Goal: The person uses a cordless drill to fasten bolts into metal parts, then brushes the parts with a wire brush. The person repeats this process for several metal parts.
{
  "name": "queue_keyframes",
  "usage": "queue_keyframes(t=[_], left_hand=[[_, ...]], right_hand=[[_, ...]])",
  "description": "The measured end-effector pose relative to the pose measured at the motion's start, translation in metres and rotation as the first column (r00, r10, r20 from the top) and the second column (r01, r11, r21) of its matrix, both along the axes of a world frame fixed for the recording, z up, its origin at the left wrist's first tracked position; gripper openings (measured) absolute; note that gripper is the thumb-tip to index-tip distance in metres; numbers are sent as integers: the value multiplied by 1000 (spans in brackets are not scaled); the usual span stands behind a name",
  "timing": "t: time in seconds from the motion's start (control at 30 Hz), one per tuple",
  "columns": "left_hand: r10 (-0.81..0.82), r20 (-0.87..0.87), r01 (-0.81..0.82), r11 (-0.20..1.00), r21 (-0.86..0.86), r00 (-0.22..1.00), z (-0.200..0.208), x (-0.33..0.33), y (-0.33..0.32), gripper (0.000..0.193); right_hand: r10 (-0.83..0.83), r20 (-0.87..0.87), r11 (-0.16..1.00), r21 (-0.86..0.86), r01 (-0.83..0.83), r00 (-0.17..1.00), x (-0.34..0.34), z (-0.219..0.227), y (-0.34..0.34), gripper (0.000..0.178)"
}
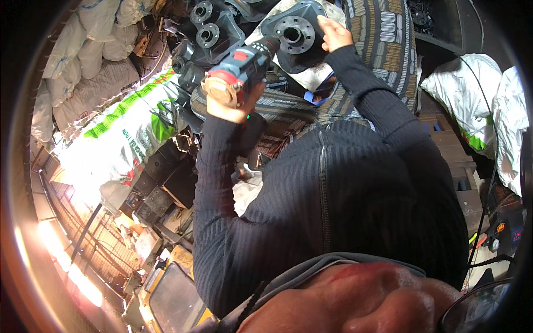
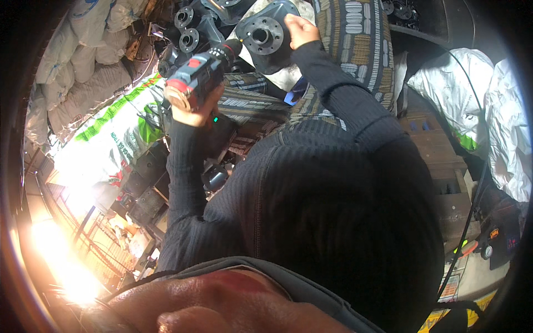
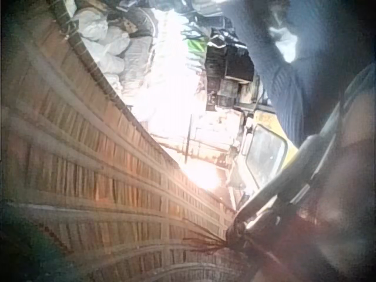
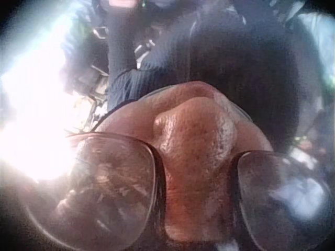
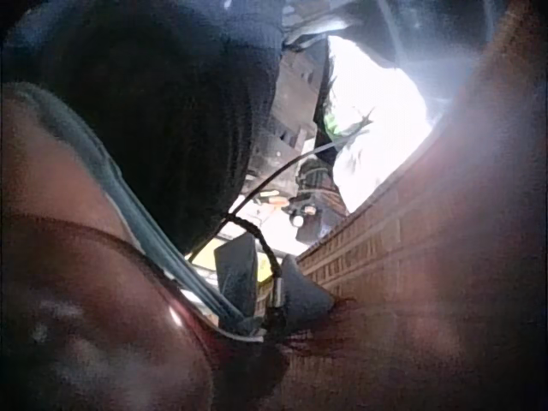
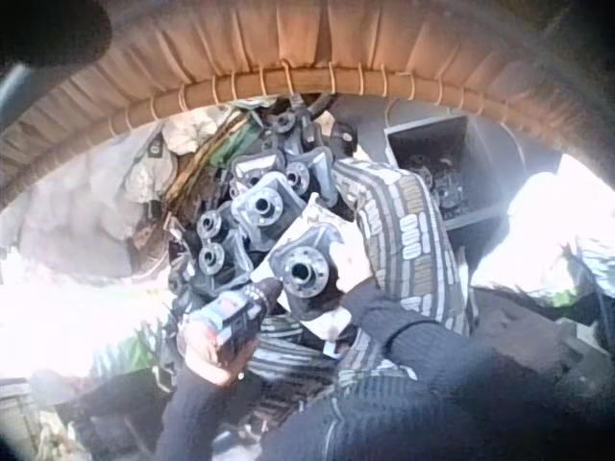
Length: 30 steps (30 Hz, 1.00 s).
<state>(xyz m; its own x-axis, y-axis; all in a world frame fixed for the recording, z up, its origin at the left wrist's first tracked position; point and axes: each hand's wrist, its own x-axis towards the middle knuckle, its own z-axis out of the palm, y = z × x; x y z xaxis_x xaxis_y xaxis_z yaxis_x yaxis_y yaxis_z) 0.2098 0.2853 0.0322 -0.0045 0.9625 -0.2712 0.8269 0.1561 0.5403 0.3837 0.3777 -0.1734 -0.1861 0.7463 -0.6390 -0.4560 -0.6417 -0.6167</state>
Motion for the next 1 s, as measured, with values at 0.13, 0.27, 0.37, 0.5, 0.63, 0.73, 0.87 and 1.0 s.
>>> queue_keyframes(t=[0.13, 0.27, 0.37, 0.5, 0.63, 0.73, 0.87, 1.0], left_hand=[[-117, -138, 140, 975, 174, 984, 15, 12, -30, 28], [-105, -91, 118, 981, 153, 990, 15, 26, -44, 29], [-102, -83, 111, 988, 111, 991, 13, 30, -48, 31], [-74, -124, 94, 983, 159, 990, 9, 31, -47, 33], [-55, -76, 65, 988, 138, 996, 8, 31, -45, 32], [-50, -27, 53, 993, 106, 998, 7, 29, -43, 32], [-102, -85, 106, 994, 34, 991, 7, 26, -36, 34], [-332, -366, 387, 918, 86, 869, 7, 28, -27, 33]], right_hand=[[100, -442, 984, -90, -155, 891, 28, 18, -5, 38], [210, -631, 953, -38, -301, 746, 35, 31, -11, 31], [103, -770, 957, -95, -273, 630, 32, 36, -16, 22], [66, -769, 944, -158, -289, 636, 31, 37, -16, 16], [119, -744, 940, -128, -315, 657, 30, 38, -15, 8], [133, -722, 944, -116, -308, 680, 27, 38, -17, 13], [116, -658, 938, -175, -300, 744, 21, 38, -18, 23], [149, -601, 918, -211, -336, 785, 16, 36, -18, 27]])
